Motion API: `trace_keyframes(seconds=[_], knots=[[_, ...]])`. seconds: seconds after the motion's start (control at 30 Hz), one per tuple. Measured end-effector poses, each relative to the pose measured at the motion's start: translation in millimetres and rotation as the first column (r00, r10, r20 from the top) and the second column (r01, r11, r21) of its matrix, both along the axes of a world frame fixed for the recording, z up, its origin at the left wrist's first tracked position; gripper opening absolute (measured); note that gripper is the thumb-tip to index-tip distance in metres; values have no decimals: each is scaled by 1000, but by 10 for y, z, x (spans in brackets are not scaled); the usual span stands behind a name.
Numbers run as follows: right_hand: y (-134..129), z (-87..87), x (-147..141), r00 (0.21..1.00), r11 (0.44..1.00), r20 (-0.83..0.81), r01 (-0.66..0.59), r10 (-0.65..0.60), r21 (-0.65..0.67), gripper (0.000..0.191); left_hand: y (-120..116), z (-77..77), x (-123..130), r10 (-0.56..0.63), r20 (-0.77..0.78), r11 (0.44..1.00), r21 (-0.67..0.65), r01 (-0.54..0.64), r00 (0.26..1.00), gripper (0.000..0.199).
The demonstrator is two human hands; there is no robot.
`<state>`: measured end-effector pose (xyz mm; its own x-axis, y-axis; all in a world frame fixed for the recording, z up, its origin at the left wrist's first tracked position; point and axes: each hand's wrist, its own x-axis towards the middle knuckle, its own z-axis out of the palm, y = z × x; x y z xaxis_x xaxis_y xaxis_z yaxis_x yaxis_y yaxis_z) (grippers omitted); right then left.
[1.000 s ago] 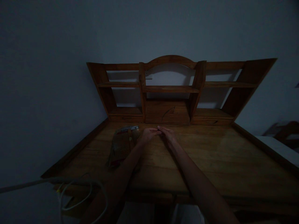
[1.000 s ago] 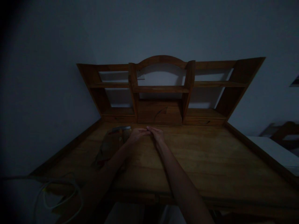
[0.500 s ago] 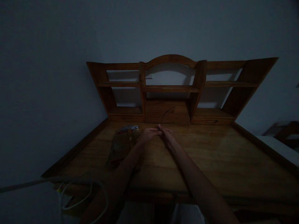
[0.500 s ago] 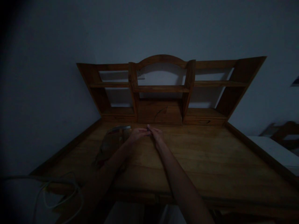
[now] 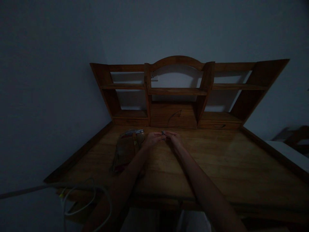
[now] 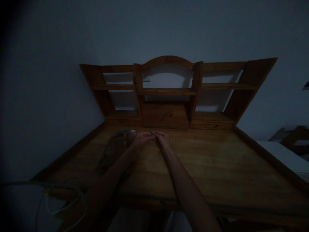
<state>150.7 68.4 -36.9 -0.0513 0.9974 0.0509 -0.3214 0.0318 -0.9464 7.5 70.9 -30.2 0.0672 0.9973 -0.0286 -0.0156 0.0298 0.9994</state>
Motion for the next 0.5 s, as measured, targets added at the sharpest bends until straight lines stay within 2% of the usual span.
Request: trace_keyframes(seconds=[0.27,0.5], knots=[[-22,59,-21,999,1000,34,3,-3,4,32,-77,105,0,47,-50,999,20,-46,998,34],[-22,78,-12,997,999,70,40,-40,-1,29,-43,32,-24,37,-87,997,68,-31,995,32]])
